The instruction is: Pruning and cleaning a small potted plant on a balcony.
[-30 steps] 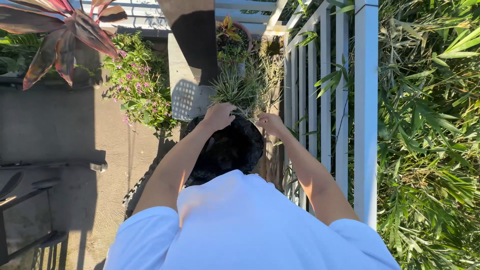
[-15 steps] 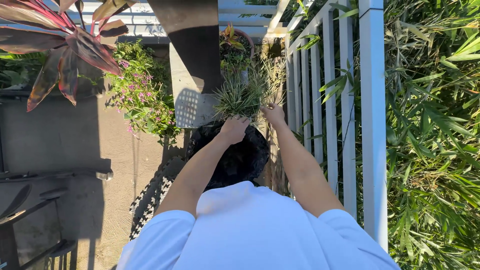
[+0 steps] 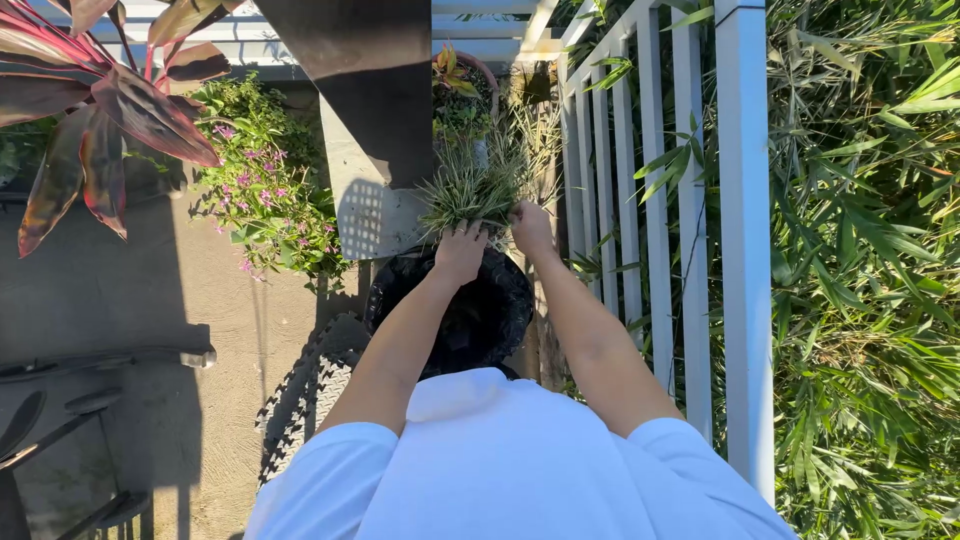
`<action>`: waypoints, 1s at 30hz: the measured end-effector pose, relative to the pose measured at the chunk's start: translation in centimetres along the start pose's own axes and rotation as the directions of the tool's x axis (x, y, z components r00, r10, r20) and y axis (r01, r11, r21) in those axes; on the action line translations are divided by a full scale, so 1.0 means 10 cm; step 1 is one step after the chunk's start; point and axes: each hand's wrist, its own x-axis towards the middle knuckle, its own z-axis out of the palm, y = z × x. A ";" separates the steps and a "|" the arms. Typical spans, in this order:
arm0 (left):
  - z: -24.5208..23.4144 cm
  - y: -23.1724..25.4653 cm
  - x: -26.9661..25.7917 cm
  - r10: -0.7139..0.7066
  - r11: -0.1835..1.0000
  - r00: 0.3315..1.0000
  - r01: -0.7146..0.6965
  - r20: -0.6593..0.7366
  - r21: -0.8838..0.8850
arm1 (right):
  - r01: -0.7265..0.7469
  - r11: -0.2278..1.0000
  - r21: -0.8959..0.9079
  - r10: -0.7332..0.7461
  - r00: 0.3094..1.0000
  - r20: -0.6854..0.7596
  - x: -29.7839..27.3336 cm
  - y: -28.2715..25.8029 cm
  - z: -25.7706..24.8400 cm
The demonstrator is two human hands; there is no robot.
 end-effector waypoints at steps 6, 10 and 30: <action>0.27 -0.12 0.10 -0.017 0.994 1.000 0.019 -0.024 0.106 | -0.048 0.986 0.157 0.043 0.999 0.030 -0.08 -0.14 0.07; 0.41 -0.17 0.17 -0.010 0.994 0.998 0.017 -0.066 0.109 | -0.180 0.936 0.303 0.181 0.983 0.024 0.00 -0.02 0.15; 0.33 -0.19 0.15 -0.025 0.988 0.990 0.047 -0.142 0.148 | -0.384 0.253 0.888 0.394 0.879 0.268 0.14 0.26 0.34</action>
